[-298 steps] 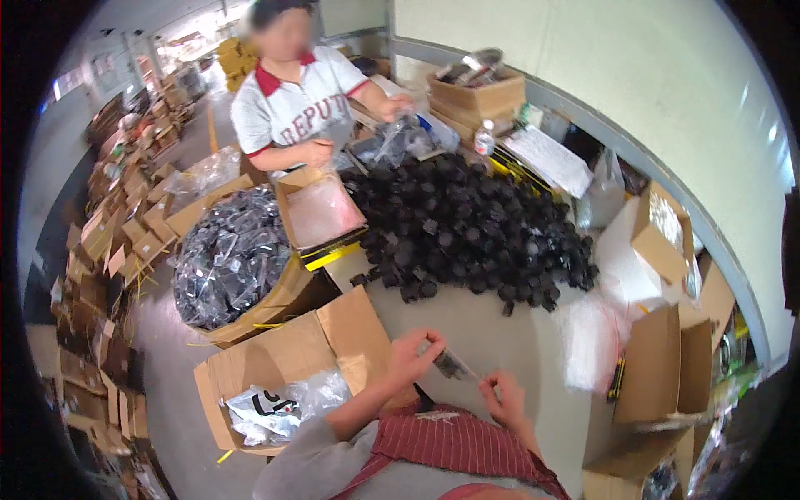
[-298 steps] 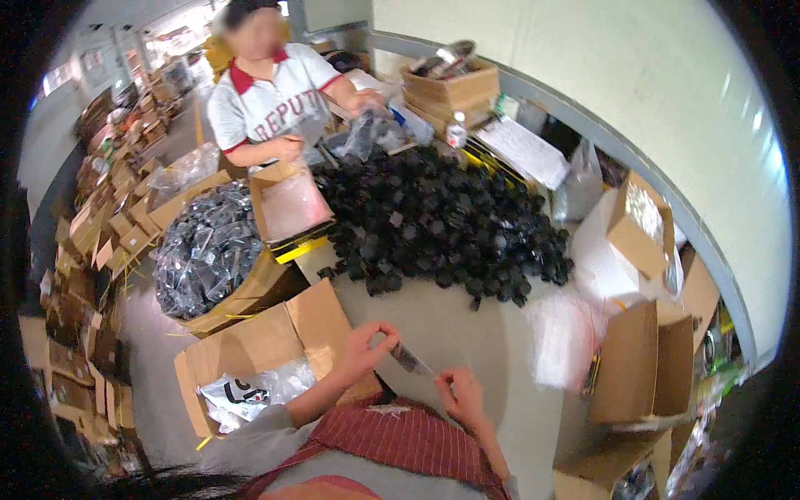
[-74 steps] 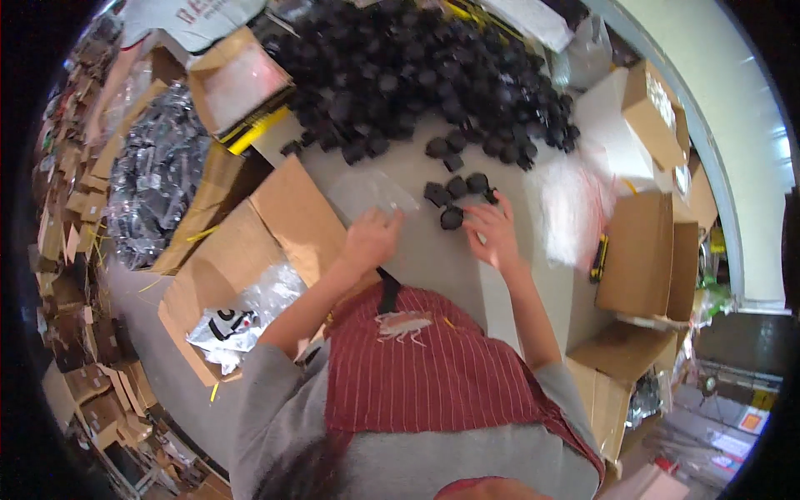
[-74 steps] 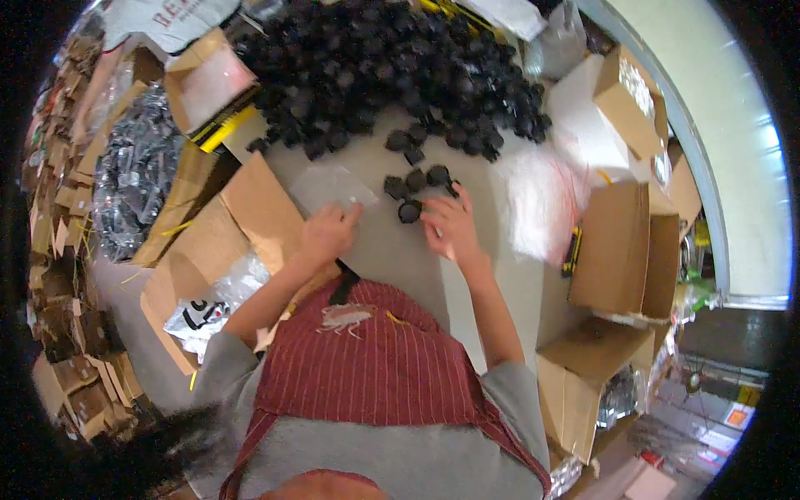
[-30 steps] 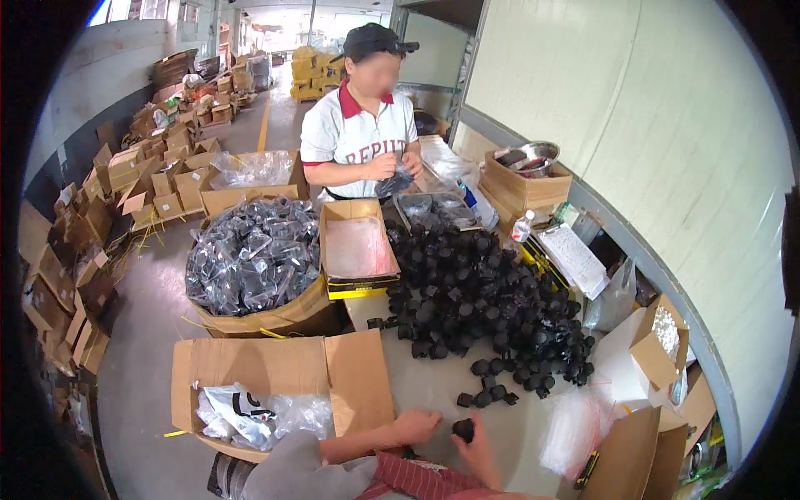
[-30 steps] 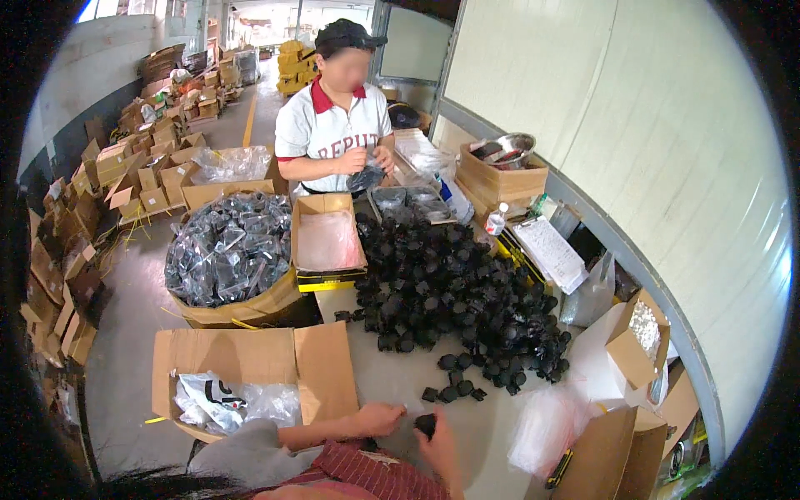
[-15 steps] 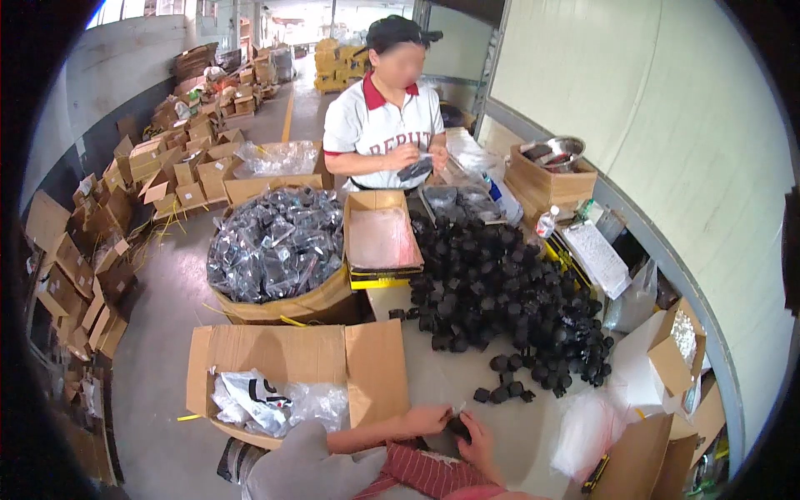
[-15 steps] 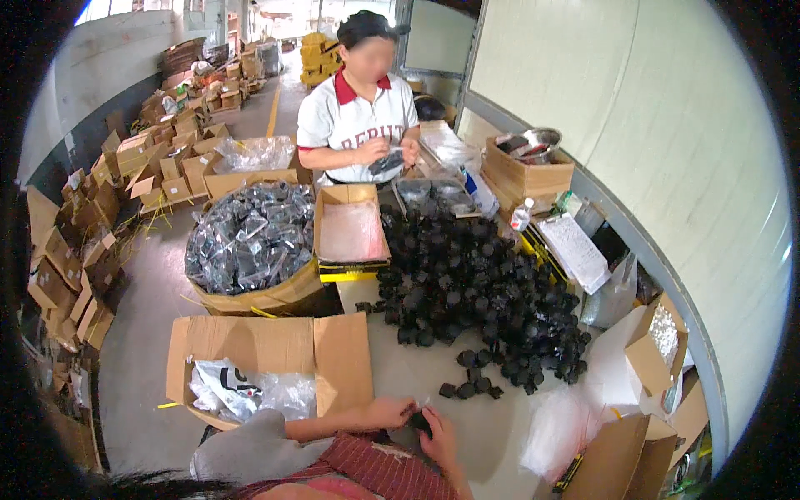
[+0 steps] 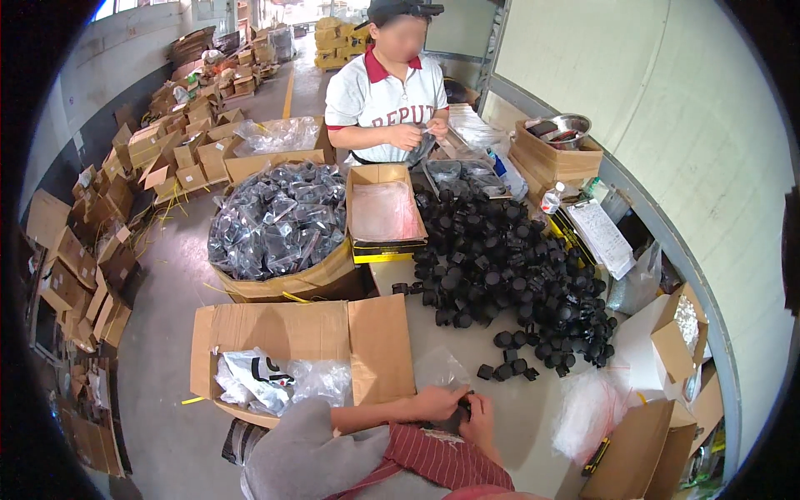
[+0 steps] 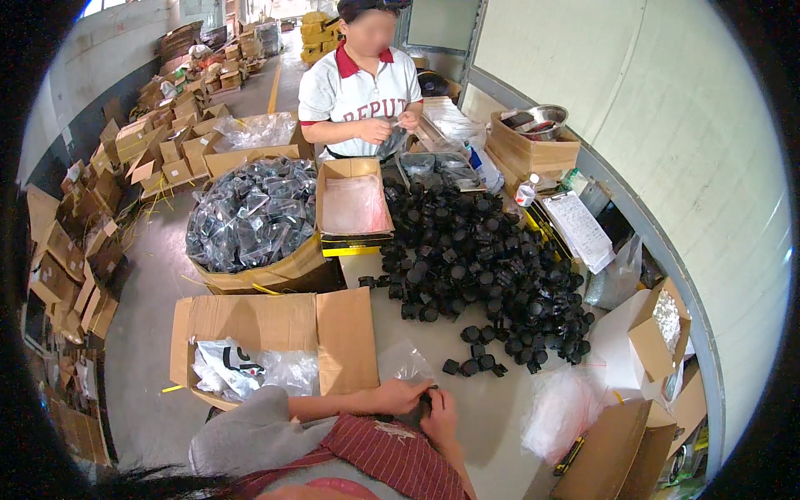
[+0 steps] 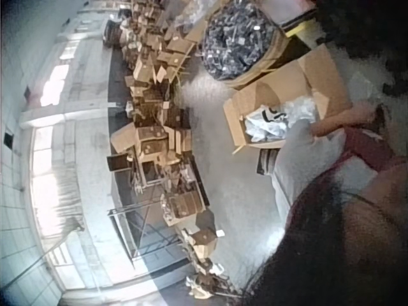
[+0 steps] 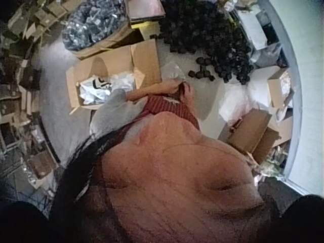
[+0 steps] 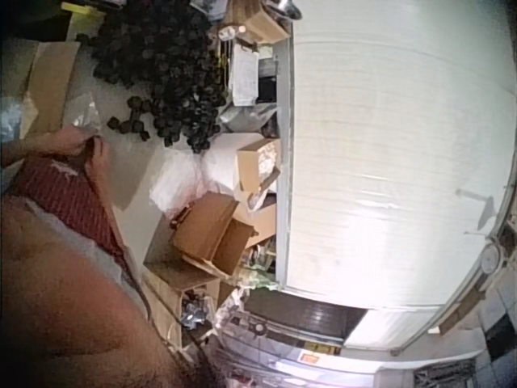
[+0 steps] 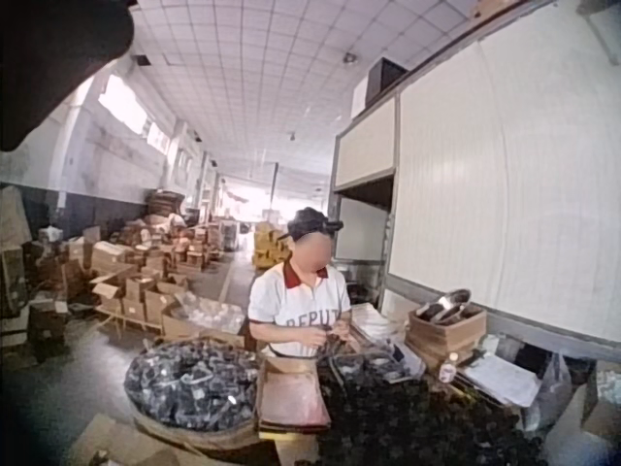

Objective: The person places small black plastic components into a clear plastic bag by hand.

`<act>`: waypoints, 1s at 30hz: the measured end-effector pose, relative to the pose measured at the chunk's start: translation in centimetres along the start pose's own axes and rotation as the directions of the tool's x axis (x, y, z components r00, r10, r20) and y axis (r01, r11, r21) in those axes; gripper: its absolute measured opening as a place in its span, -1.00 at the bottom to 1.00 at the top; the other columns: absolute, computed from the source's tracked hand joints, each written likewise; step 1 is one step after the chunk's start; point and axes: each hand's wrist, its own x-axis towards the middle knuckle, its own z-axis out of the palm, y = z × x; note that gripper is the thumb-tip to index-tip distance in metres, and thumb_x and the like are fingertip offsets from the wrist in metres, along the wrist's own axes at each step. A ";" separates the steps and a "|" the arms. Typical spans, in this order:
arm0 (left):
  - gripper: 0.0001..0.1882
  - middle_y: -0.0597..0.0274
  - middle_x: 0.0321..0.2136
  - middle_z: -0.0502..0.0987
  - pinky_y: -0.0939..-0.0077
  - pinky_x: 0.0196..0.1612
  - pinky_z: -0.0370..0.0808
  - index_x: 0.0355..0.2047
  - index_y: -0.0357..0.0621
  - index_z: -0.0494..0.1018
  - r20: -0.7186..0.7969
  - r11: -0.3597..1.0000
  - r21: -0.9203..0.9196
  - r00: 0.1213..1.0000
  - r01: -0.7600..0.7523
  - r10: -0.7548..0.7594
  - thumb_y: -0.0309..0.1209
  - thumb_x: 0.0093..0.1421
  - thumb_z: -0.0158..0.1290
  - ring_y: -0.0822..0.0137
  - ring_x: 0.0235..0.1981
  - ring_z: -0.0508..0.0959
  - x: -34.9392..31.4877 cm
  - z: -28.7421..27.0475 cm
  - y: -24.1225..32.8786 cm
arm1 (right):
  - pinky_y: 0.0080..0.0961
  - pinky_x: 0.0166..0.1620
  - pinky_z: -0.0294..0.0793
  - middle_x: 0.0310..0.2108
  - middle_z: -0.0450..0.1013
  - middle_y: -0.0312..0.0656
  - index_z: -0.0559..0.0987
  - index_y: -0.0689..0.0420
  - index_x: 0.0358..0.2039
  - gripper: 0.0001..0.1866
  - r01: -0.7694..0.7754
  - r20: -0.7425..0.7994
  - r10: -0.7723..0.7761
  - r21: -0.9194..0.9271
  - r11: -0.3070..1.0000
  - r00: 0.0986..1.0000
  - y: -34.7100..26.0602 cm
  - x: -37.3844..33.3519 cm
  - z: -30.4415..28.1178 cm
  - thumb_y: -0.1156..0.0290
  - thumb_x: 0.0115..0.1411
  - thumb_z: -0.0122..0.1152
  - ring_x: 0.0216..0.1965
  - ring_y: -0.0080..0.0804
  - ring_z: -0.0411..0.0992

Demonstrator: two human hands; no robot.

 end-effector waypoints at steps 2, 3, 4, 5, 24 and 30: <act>-0.44 -0.02 -0.58 0.55 0.00 -0.58 0.42 0.20 -0.16 0.26 -0.071 1.000 0.002 0.997 -0.014 0.014 -0.39 0.15 -0.03 -0.09 -0.61 0.56 0.0 0.8 -0.9 | -0.20 -0.01 0.44 -0.02 0.36 0.07 0.48 0.20 -0.01 -0.49 -0.001 0.035 0.002 -0.006 1.000 0.999 0.4 -0.3 0.5 0.64 -0.05 0.28 -0.04 0.06 0.39; -0.43 0.00 -0.60 0.54 -0.01 -0.59 0.42 0.21 -0.17 0.24 -0.138 1.000 0.005 0.990 -0.028 0.028 -0.38 0.16 -0.03 -0.10 -0.63 0.55 0.0 1.3 -1.4 | -0.18 0.00 0.43 -0.01 0.35 0.07 0.47 0.19 0.00 -0.50 -0.001 0.005 0.001 0.054 0.999 1.000 0.3 -0.4 0.7 0.63 -0.03 0.26 -0.04 0.06 0.39; -0.43 0.00 -0.60 0.54 -0.01 -0.59 0.42 0.21 -0.17 0.24 -0.138 1.000 0.008 0.990 -0.029 0.030 -0.38 0.16 -0.03 -0.10 -0.63 0.55 0.0 1.7 -1.8 | -0.15 0.01 0.41 -0.01 0.35 0.07 0.47 0.19 0.01 -0.51 0.002 -0.024 0.001 0.114 0.993 1.000 0.3 -0.4 0.8 0.63 -0.01 0.25 -0.05 0.06 0.39; -0.43 0.01 -0.61 0.54 0.01 -0.60 0.42 0.21 -0.17 0.24 -0.163 1.000 0.011 0.986 -0.023 0.025 -0.38 0.16 -0.03 -0.08 -0.63 0.55 0.0 2.2 -2.1 | -0.15 0.01 0.41 -0.01 0.35 0.07 0.47 0.19 0.01 -0.51 0.003 -0.027 0.000 0.115 0.993 1.000 0.4 -0.4 0.7 0.63 -0.01 0.25 -0.05 0.06 0.39; -0.48 0.00 -0.61 0.55 0.02 -0.60 0.42 0.08 -0.26 0.35 0.106 0.958 0.212 0.979 -0.194 0.175 -0.32 0.10 0.02 -0.03 -0.61 0.57 1.7 -0.4 -0.5 | -0.30 -0.22 0.49 -0.22 0.52 -0.14 0.59 0.22 -0.17 -0.71 -0.469 0.331 0.430 0.045 0.882 0.840 -0.6 2.2 -1.7 0.36 0.12 0.29 -0.25 -0.24 0.50; -0.50 -0.04 -0.59 0.55 0.01 -0.57 0.43 0.08 -0.27 0.33 0.032 0.981 0.107 0.987 -0.159 0.157 -0.35 0.12 -0.01 -0.05 -0.57 0.58 0.7 0.2 -0.2 | -0.43 -0.07 0.49 -0.04 0.51 -0.15 0.55 0.27 -0.04 -0.66 -0.728 0.457 0.641 0.641 0.243 0.616 -1.9 1.6 -2.5 0.56 0.13 0.21 -0.11 -0.40 0.47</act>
